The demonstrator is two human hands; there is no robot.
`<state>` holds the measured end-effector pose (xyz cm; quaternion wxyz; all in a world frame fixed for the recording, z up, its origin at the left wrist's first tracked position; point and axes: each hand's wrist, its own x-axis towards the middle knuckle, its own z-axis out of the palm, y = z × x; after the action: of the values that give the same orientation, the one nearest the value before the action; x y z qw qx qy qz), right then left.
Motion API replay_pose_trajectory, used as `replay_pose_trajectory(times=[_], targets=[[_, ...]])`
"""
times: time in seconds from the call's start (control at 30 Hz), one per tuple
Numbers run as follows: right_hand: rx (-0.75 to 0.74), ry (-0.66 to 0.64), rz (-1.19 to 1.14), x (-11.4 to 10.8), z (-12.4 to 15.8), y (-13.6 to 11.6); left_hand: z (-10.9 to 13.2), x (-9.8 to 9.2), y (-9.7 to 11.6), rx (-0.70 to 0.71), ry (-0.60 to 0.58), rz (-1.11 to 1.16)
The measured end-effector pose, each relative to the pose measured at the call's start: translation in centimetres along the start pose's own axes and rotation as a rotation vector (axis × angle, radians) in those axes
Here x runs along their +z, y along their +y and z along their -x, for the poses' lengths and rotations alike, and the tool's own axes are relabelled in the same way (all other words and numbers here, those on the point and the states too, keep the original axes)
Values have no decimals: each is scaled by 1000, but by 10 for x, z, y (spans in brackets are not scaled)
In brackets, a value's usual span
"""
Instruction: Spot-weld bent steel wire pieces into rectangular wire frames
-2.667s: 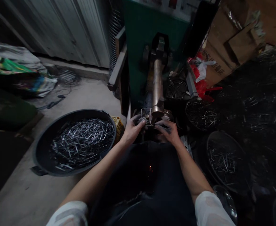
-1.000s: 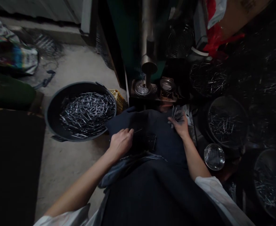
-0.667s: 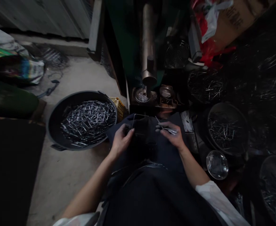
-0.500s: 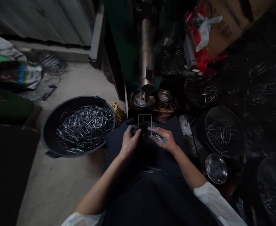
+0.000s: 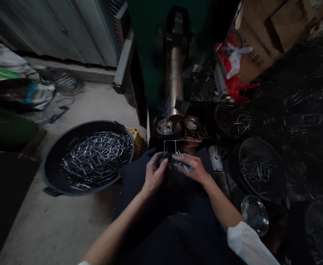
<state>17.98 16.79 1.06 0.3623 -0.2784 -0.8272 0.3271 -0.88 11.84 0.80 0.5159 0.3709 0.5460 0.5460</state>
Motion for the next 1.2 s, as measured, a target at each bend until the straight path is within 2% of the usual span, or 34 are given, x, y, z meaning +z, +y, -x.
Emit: replay_pose_trajectory(times=[0.13, 0.3, 0.53, 0.73, 0.93, 1.03, 1.1, 1.2], targets=[[-17, -30, -3, -8, -12, -3, -2, 3, 9, -25, 33, 31], [-43, -44, -2, -15, -23, -4, -4, 4, 13, -60, 17, 115], [-81, -39, 0, -17, -32, -4, -8, 4, 18, -37, 34, 130], [-47, -49, 9, -20, -39, -2, -13, 7, 27, -36, 38, 153], [13, -83, -20, -21, -40, -5, -15, 4, 22, -38, 38, 143], [48, 30, 6, -19, -42, -1, -24, 4, 24, -2, 29, 135], [58, 136, 45, -19, -48, 5, -37, 5, 28, 17, 15, 150], [103, 196, 41, -21, -59, 14, -62, 8, 32, 42, 12, 176]])
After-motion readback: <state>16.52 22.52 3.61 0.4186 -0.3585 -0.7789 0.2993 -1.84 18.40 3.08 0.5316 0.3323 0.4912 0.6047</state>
